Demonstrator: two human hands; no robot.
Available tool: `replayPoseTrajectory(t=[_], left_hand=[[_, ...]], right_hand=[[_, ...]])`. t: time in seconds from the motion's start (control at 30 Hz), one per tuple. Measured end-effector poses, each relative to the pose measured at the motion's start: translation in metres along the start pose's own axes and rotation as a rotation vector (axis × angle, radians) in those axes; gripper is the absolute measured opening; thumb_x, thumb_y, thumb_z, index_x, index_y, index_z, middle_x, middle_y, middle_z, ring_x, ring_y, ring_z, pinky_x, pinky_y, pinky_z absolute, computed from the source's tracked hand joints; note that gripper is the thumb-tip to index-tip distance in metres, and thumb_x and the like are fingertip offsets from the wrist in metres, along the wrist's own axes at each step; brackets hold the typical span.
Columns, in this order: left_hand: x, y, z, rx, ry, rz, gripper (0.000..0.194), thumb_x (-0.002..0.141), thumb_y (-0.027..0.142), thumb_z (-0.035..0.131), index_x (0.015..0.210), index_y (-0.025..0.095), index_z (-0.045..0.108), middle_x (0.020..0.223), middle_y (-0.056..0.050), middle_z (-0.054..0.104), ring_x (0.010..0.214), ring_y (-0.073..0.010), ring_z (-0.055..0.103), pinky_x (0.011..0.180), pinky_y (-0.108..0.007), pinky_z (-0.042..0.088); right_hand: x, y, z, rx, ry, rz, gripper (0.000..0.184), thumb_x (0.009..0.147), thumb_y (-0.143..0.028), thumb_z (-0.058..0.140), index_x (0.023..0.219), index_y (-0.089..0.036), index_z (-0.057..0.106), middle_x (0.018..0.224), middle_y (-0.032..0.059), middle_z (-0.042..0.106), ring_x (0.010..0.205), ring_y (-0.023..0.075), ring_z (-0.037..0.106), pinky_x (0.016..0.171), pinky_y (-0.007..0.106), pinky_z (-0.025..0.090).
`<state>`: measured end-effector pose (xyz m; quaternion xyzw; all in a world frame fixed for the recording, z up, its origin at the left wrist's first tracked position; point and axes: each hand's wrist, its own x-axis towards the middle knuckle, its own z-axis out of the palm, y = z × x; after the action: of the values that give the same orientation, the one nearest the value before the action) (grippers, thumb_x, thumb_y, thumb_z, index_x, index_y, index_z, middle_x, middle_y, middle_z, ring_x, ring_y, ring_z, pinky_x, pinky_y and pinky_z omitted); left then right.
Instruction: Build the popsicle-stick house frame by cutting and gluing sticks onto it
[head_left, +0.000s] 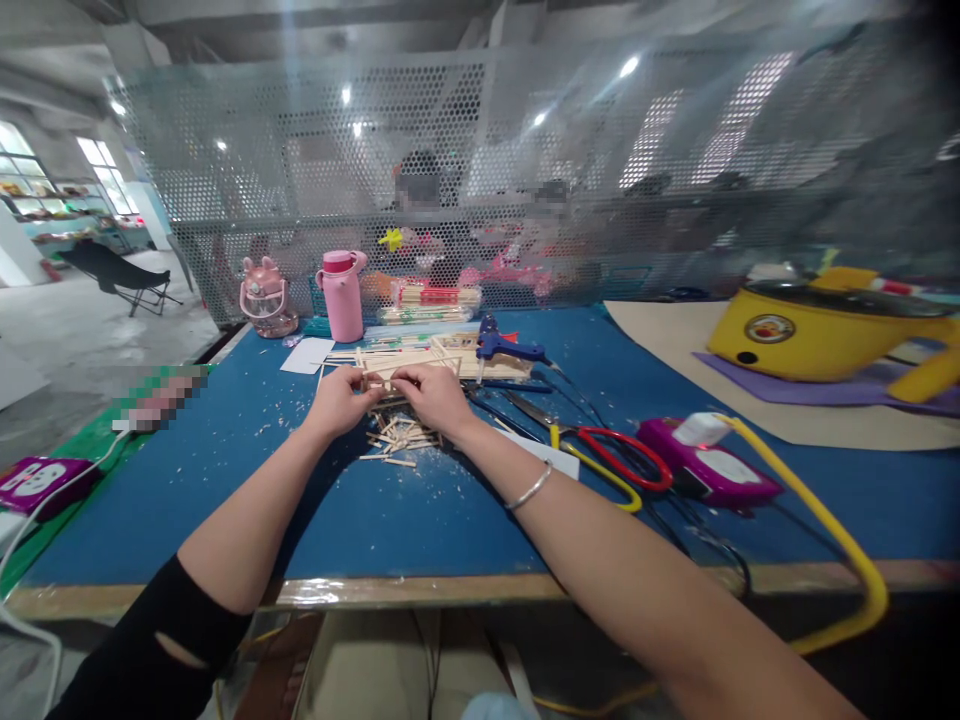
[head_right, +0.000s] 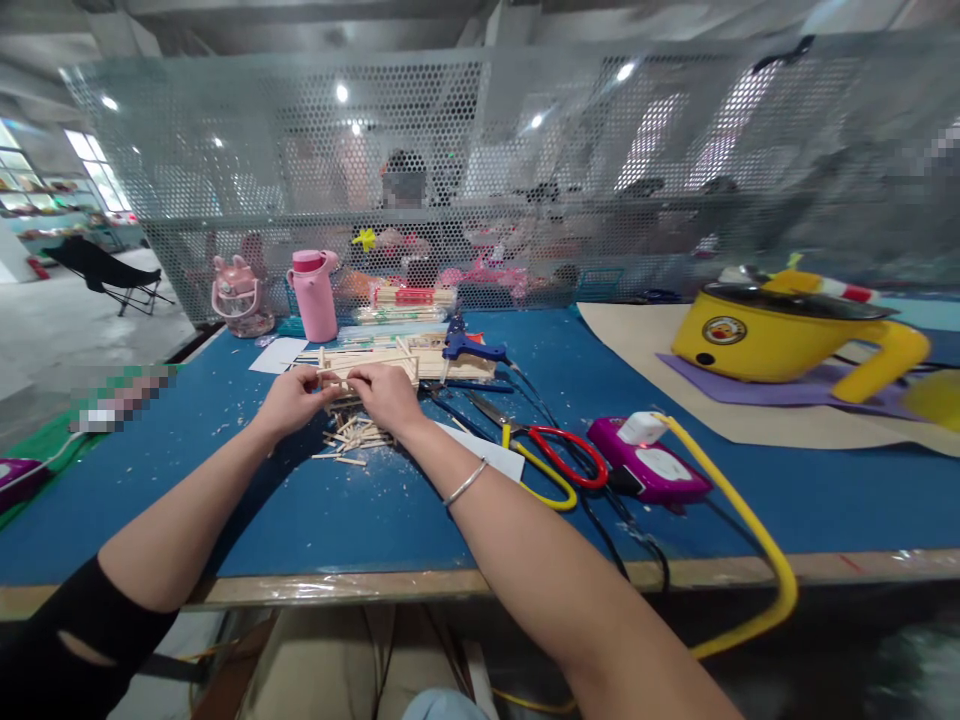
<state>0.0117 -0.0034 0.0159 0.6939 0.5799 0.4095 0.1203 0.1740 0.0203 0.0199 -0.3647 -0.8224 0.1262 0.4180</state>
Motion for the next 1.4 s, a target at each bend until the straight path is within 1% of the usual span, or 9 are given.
replayPoseTrajectory(t=[0.13,0.3,0.4,0.53,0.77,0.97,1.13,1.27,1.4], left_hand=[[0.004,0.001,0.001,0.010,-0.019,-0.030,0.027,0.066,0.039,0.064,0.079,0.017,0.071,0.059,0.001,0.050,0.059,-0.0120,0.044,0.057,-0.024,0.033],[0.004,0.003,0.003,-0.135,-0.061,-0.117,0.042,0.063,0.042,0.066,0.095,0.016,0.070,0.049,0.006,0.041,0.049,-0.0093,0.037,0.051,-0.023,0.028],[0.003,0.005,0.002,-0.214,-0.074,-0.180,0.036,0.062,0.038,0.067,0.089,0.013,0.070,0.045,0.008,0.037,0.046,-0.0076,0.032,0.049,-0.023,0.026],[0.001,0.007,0.001,-0.232,-0.060,-0.190,0.028,0.062,0.032,0.067,0.081,0.011,0.069,0.048,0.006,0.042,0.047,-0.0076,0.033,0.050,-0.023,0.028],[-0.002,0.003,0.000,-0.169,-0.067,-0.070,0.033,0.074,0.043,0.052,0.072,0.013,0.067,0.056,0.002,0.052,0.055,-0.0109,0.040,0.055,-0.024,0.030],[-0.003,0.003,0.000,-0.126,-0.065,-0.066,0.033,0.071,0.042,0.056,0.079,0.013,0.067,0.053,0.003,0.046,0.053,-0.0105,0.038,0.054,-0.024,0.029],[-0.004,0.003,0.001,-0.106,-0.038,-0.084,0.031,0.067,0.041,0.060,0.076,0.013,0.067,0.052,0.004,0.045,0.051,-0.0098,0.036,0.053,-0.024,0.028],[-0.005,0.005,-0.001,-0.205,-0.064,-0.070,0.037,0.072,0.046,0.053,0.081,0.013,0.067,0.059,0.001,0.054,0.057,-0.0116,0.043,0.057,-0.024,0.032],[-0.006,0.007,-0.003,-0.323,-0.041,-0.099,0.036,0.075,0.044,0.048,0.083,0.014,0.067,0.065,0.001,0.058,0.061,-0.0122,0.046,0.058,-0.022,0.034]], right_hand=[[0.000,0.001,0.001,0.024,0.010,0.000,0.013,0.077,-0.014,0.056,0.072,-0.017,0.068,0.068,0.0002,0.067,0.064,0.0114,0.056,0.063,0.021,0.037],[0.000,0.003,0.003,0.056,0.025,-0.011,0.015,0.077,-0.014,0.055,0.072,-0.018,0.068,0.070,0.0000,0.067,0.066,0.0118,0.057,0.063,0.022,0.038],[-0.001,0.003,0.002,0.051,0.028,-0.004,0.014,0.077,-0.015,0.055,0.073,-0.018,0.068,0.069,0.0002,0.067,0.066,0.0119,0.057,0.064,0.022,0.038],[-0.001,0.003,0.002,0.048,0.022,-0.004,0.014,0.077,-0.015,0.055,0.072,-0.018,0.067,0.069,0.0002,0.066,0.065,0.0119,0.056,0.064,0.022,0.037],[-0.001,0.002,0.003,0.047,0.025,0.004,0.012,0.078,-0.016,0.055,0.073,-0.018,0.067,0.069,0.0003,0.066,0.066,0.0120,0.056,0.064,0.022,0.038],[-0.001,0.002,0.003,0.062,0.023,0.001,0.013,0.078,-0.015,0.055,0.072,-0.017,0.067,0.070,0.0008,0.067,0.067,0.0121,0.057,0.065,0.022,0.038],[-0.001,0.002,0.003,0.057,0.026,0.004,0.014,0.078,-0.015,0.054,0.073,-0.018,0.067,0.070,0.0005,0.067,0.067,0.0120,0.057,0.065,0.022,0.038],[-0.001,0.003,0.002,0.063,0.014,-0.001,0.014,0.078,-0.017,0.054,0.074,-0.018,0.067,0.070,0.0005,0.067,0.067,0.0122,0.057,0.065,0.022,0.038],[-0.001,0.003,0.003,0.059,0.017,0.008,0.013,0.079,-0.018,0.055,0.074,-0.019,0.067,0.071,0.0004,0.067,0.067,0.0122,0.057,0.065,0.022,0.038]])
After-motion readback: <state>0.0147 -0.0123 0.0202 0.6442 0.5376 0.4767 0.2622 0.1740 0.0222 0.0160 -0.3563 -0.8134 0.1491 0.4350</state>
